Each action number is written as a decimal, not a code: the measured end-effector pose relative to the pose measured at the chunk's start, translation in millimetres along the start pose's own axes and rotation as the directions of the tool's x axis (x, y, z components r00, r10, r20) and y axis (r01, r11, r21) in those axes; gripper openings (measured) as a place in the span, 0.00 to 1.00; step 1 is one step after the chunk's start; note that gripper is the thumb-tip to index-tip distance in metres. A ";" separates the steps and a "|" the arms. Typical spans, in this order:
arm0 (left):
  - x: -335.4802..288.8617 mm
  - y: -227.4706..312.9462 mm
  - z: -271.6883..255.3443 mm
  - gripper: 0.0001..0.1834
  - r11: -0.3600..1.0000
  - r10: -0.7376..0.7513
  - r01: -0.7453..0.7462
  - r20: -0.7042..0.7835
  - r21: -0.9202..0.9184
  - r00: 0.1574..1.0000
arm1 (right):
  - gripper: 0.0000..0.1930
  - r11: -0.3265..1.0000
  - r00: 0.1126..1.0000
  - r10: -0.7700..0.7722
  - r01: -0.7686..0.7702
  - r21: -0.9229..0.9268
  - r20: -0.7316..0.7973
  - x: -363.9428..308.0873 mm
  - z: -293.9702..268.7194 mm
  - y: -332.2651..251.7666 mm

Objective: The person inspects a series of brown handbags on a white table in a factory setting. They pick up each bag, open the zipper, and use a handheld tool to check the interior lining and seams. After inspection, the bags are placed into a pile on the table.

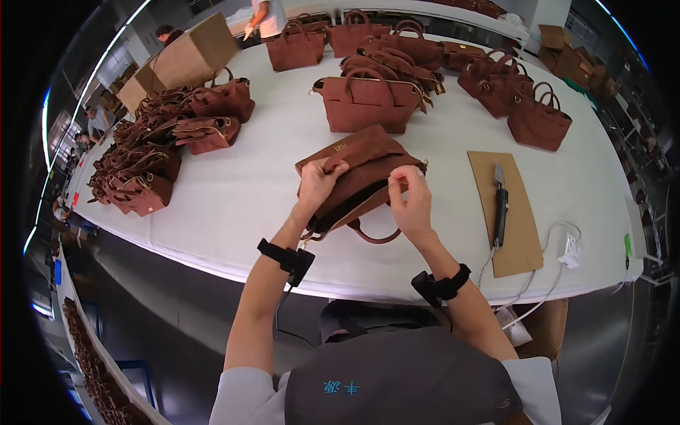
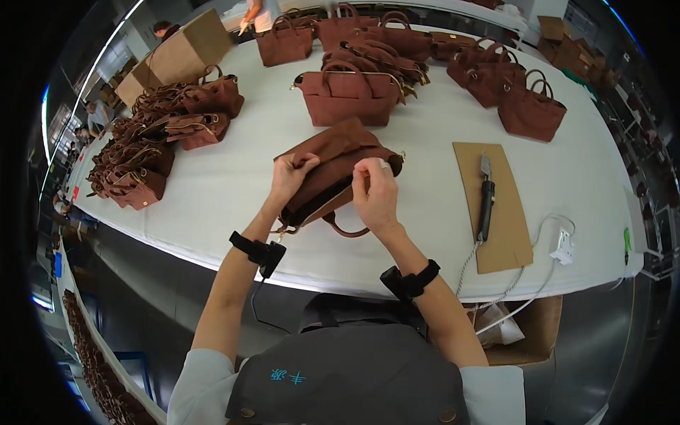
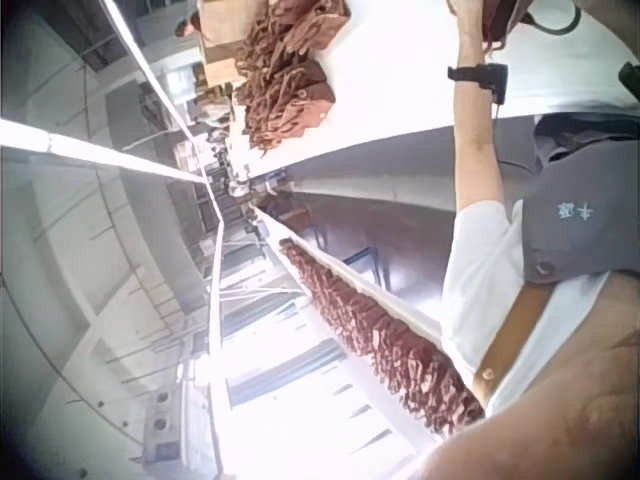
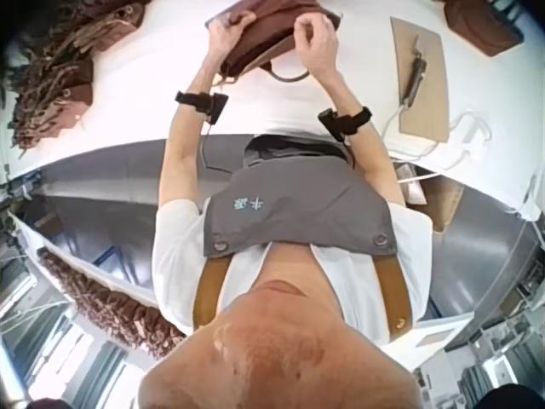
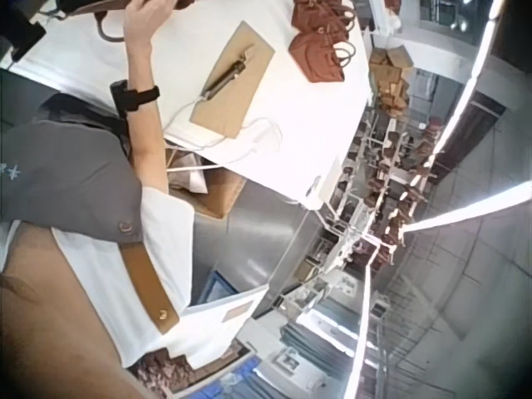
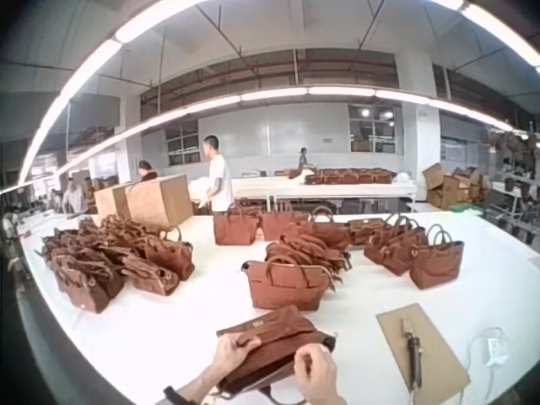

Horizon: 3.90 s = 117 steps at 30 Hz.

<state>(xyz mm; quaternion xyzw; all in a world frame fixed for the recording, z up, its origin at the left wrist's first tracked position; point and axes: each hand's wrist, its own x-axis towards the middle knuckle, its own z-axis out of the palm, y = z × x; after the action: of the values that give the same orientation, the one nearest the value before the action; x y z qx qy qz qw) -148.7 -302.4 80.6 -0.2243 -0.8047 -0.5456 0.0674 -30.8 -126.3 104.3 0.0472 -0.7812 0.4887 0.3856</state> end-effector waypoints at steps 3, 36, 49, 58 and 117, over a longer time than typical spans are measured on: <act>12.5 5.7 -8.2 0.07 0.981 -0.118 0.129 0.082 -0.145 0.990 | 0.05 0.978 0.954 -0.021 0.081 -0.190 0.299 -34.2 6.6 41.2; -5.7 -2.1 -19.4 0.11 0.999 0.029 -0.026 0.188 -0.019 0.982 | 0.11 -0.172 0.466 0.656 -0.674 0.719 0.594 -21.4 74.2 61.9; -9.4 14.0 -13.9 0.08 0.997 0.017 -0.002 0.189 -0.080 0.982 | 0.13 -0.320 0.665 0.589 -0.329 0.888 0.459 -33.6 61.2 65.5; -38.7 30.9 -3.8 0.41 0.861 0.211 -0.318 0.289 0.397 0.934 | 0.09 0.160 0.569 0.764 -0.624 0.765 0.305 1.3 23.4 16.2; 8.0 20.7 4.6 0.18 0.825 -0.087 0.015 0.102 0.566 0.991 | 0.19 0.928 0.396 0.374 -0.155 -0.340 0.839 -71.2 120.0 65.5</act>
<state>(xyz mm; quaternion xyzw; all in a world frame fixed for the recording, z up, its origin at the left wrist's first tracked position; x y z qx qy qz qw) -146.2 -289.5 99.1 -0.2060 -0.9380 -0.2707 0.0664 -77.4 -209.9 -16.4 0.1314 -0.9086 0.3608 -0.1641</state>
